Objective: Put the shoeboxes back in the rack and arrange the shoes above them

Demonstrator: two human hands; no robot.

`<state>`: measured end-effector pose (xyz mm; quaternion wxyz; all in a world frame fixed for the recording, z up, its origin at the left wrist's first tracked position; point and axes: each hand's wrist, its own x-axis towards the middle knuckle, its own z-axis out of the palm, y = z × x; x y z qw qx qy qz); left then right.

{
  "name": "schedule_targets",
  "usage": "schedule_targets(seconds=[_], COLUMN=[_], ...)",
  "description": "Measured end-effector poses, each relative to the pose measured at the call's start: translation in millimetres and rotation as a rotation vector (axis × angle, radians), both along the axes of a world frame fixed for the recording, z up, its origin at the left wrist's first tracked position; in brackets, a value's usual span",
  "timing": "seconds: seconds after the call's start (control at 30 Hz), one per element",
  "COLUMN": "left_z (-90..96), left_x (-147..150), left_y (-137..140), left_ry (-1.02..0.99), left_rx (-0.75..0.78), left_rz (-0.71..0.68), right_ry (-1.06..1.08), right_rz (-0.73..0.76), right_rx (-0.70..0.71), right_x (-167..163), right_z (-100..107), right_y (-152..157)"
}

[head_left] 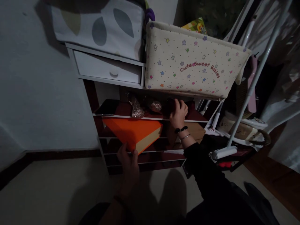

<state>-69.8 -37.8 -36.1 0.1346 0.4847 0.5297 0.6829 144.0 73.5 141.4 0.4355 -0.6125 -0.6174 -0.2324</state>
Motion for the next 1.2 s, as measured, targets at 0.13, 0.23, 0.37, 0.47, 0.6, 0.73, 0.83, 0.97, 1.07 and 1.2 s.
schedule_targets(seconds=[0.13,0.23,0.37,0.47,0.6,0.73,0.83,0.97,1.07,1.2], left_z=[-4.1,-5.9,-6.1,-6.2,-4.6,-0.6,0.3,-3.3,-4.9,-2.4], left_x=[-2.1,-3.1,-1.8,0.2,3.7,7.3,8.1,6.4,5.0,5.4], left_y=[3.9,5.4,6.0,8.1,8.7,4.5,3.3,6.4,7.5,5.3], left_ry=[0.005,0.002,0.005,0.018,0.013,-0.013,-0.018,-0.007,-0.003,0.008], left_rx=[-0.008,-0.006,-0.016,-0.032,-0.023,-0.034,-0.035,-0.025,-0.023,-0.026], left_rz=[0.030,0.025,0.003,0.014,0.029,0.023,0.014,0.024,0.034,0.027], right_ry=[0.051,0.069,0.048,0.152,0.446,0.504,0.390,0.330,0.300,0.123], right_rz=[-0.055,-0.132,-0.010,0.072,-0.060,-0.229,-0.361,-0.429,-0.386,-0.146], right_rx=[0.027,0.027,-0.108,-0.161,-0.176,-0.249,-0.308,-0.362,-0.199,-0.037], right_x=[42.2,78.6,115.2,131.9,151.2,167.1,171.3,170.2,167.2,150.2], right_z=[4.9,8.6,16.9,22.6,21.9,10.6,1.7,-3.8,-5.2,-6.9], right_y=[4.9,7.1,19.1,30.2,33.4,21.0,8.9,-0.6,-3.2,-5.0])
